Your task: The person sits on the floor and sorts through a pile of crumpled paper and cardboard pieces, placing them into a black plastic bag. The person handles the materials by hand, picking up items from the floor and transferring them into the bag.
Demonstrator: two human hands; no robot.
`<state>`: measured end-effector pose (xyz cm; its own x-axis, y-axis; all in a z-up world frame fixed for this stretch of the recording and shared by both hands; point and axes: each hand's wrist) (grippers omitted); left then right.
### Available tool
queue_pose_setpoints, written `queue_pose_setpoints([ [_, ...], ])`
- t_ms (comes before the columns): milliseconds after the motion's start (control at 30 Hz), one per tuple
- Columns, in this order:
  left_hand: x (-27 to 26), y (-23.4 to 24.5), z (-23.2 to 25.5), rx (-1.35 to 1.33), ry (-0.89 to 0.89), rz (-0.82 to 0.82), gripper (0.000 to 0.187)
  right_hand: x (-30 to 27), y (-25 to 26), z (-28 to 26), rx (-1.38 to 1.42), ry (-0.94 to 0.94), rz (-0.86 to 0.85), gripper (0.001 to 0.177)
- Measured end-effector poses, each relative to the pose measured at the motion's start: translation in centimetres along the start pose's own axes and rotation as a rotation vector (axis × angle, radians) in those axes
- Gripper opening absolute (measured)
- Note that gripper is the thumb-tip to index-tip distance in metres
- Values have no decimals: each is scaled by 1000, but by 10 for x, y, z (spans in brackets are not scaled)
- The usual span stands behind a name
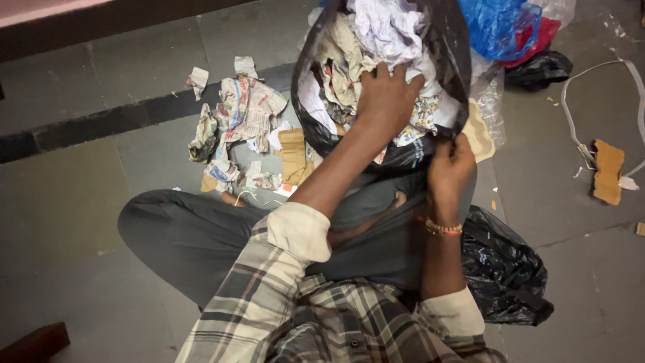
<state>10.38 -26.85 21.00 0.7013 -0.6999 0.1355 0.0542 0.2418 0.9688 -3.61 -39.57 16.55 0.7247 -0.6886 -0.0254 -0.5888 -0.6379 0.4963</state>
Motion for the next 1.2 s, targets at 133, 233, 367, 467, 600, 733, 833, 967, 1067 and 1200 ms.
queue_pose_setpoints([
  [133,11,-3,-7,-11,19,-54,41,-11,19,-10,-144,196,179,13],
  [233,22,-8,-23,-55,40,-63,36,-19,34,-15,-137,241,143,10],
  [367,23,-29,-31,-77,53,0,29,-39,41,-13,-131,312,114,11],
  [467,16,-48,-27,3,25,171,24,-48,44,-11,-175,328,83,12],
  [600,11,-56,-14,75,-11,164,22,-54,45,-19,-96,199,53,13],
  [733,1,-36,1,131,-42,71,25,-61,44,-46,-88,365,138,12],
  [833,-3,-9,8,125,-55,77,33,-70,41,-66,-108,569,83,11],
  [967,-3,41,17,-118,-124,119,51,-73,33,-90,-207,661,-162,14],
  [1067,-21,72,26,-234,-171,370,49,-72,22,-103,-268,781,-243,30],
  [1200,-57,96,24,-241,-176,458,49,-69,15,-111,-401,883,-253,51],
])
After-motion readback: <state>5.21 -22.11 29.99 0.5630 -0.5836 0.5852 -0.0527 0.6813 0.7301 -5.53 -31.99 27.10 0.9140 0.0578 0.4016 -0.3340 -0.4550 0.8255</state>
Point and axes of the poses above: each hand's wrist, its own x-axis towards the middle knuckle, its own y-axis out of the back of the hand, z = x × y, and after that the axes turned 11 degrees about -y, right-handed
